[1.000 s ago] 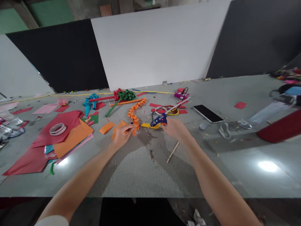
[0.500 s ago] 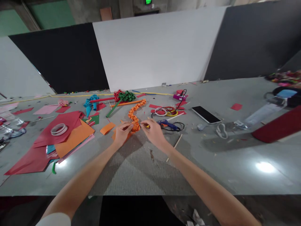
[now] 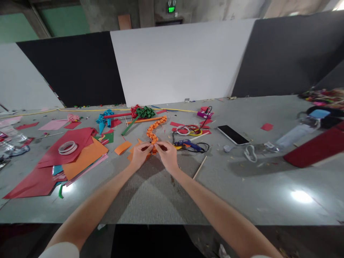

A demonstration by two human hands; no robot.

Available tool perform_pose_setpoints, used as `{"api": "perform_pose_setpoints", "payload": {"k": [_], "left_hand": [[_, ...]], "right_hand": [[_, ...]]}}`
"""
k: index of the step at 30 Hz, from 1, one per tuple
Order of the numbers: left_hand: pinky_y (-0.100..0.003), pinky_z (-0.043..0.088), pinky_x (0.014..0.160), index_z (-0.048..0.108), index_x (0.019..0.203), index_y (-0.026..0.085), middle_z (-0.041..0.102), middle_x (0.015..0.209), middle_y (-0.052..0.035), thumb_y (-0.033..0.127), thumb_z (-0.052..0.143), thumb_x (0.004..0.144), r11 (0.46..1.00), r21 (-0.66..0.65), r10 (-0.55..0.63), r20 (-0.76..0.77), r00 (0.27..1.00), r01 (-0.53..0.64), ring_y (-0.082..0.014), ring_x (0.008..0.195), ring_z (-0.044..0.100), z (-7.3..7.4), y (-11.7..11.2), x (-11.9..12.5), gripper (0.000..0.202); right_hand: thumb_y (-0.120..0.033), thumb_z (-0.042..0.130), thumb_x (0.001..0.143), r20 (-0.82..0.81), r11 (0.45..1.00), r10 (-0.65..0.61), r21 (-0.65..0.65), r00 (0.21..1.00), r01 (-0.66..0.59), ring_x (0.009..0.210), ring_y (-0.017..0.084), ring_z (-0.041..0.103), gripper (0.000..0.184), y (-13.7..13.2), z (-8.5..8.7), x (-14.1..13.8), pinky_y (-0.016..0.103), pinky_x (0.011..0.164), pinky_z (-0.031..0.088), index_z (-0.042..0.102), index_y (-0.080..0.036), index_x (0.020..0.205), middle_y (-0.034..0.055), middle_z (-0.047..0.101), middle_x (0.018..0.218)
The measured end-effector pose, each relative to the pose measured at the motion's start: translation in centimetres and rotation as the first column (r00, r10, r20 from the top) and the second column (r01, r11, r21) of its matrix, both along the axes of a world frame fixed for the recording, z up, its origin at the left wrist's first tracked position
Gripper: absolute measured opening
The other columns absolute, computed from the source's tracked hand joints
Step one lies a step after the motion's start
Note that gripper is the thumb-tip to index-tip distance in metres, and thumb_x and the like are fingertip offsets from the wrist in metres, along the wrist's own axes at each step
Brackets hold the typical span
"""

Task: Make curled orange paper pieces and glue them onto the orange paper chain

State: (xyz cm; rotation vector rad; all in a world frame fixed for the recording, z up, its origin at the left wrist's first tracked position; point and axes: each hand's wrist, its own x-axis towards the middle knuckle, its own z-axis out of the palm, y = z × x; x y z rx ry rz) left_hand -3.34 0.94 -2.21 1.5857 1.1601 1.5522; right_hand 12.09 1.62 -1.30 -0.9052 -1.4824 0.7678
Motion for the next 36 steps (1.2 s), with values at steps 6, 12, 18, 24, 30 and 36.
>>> {"api": "perform_pose_setpoints", "payload": {"k": [6,12,18,24,30,36], "left_hand": [[-0.03,0.055,0.074,0.076,0.084,0.017,0.074,0.086,-0.0074,0.035,0.065,0.09,0.999,0.043,0.002,-0.095,0.995,0.002,-0.0178,0.078,0.067,0.3,-0.2,0.0,0.022],[-0.038,0.052,0.096,0.074,0.1,0.019,0.073,0.1,-0.0088,0.013,0.052,0.088,0.975,0.149,0.22,-0.589,0.778,-0.162,-0.022,0.098,0.066,2.4,1.2,-5.1,0.025],[-0.045,0.034,0.12,0.054,0.143,0.02,0.056,0.147,-0.0093,0.007,0.051,0.085,0.993,0.083,0.033,-0.888,0.459,0.089,-0.0257,0.141,0.043,2.0,2.5,-9.8,0.06],[-0.042,0.04,0.115,0.058,0.14,0.026,0.064,0.138,-0.0079,0.012,0.047,0.094,0.974,-0.009,-0.11,-0.889,0.444,0.224,-0.0215,0.133,0.054,0.0,3.5,-9.2,0.049],[-0.041,0.045,0.106,0.065,0.128,0.024,0.064,0.118,-0.0101,0.024,0.059,0.095,0.994,0.023,-0.022,-0.922,0.386,0.11,-0.025,0.118,0.056,-0.3,3.6,-9.5,0.034],[-0.041,0.048,0.104,0.064,0.126,0.022,0.062,0.117,-0.0097,0.032,0.059,0.097,0.988,0.072,-0.005,-0.866,0.499,0.134,-0.0247,0.114,0.057,0.2,3.0,-8.5,0.031]], "right_hand": [[-0.044,0.067,0.088,-0.031,0.999,-0.017,-0.028,0.999,0.016,0.078,0.02,0.066,0.027,0.0,-0.4,-0.1,0.031,0.072,0.051,0.078,-0.019,0.088,0.0061,0.072,0.086],[-0.047,0.066,0.088,0.012,0.998,-0.052,-0.045,0.999,0.052,0.074,0.019,0.063,0.031,-0.1,-0.2,0.4,0.03,0.07,0.049,0.078,-0.019,0.087,0.0055,0.07,0.084],[-0.048,0.064,0.089,0.054,0.998,-0.048,-0.044,0.997,0.05,0.074,0.019,0.062,0.032,-0.1,-0.2,0.3,0.03,0.07,0.048,0.077,-0.019,0.089,0.0055,0.071,0.083],[-0.049,0.063,0.09,0.09,1.0,-0.012,-0.026,0.996,0.014,0.076,0.02,0.063,0.032,-0.5,-0.1,0.3,0.031,0.07,0.048,0.076,-0.019,0.089,0.0064,0.071,0.085],[-0.049,0.06,0.092,0.156,1.0,0.0,-0.018,0.988,0.003,0.079,0.021,0.064,0.033,0.1,-0.1,0.8,0.032,0.074,0.05,0.075,-0.02,0.091,0.0069,0.07,0.089],[-0.047,0.058,0.092,0.245,0.997,0.072,0.02,0.967,-0.079,0.082,0.02,0.062,0.031,0.8,0.1,1.4,0.033,0.077,0.05,0.073,-0.02,0.086,0.0074,0.068,0.092]]}}
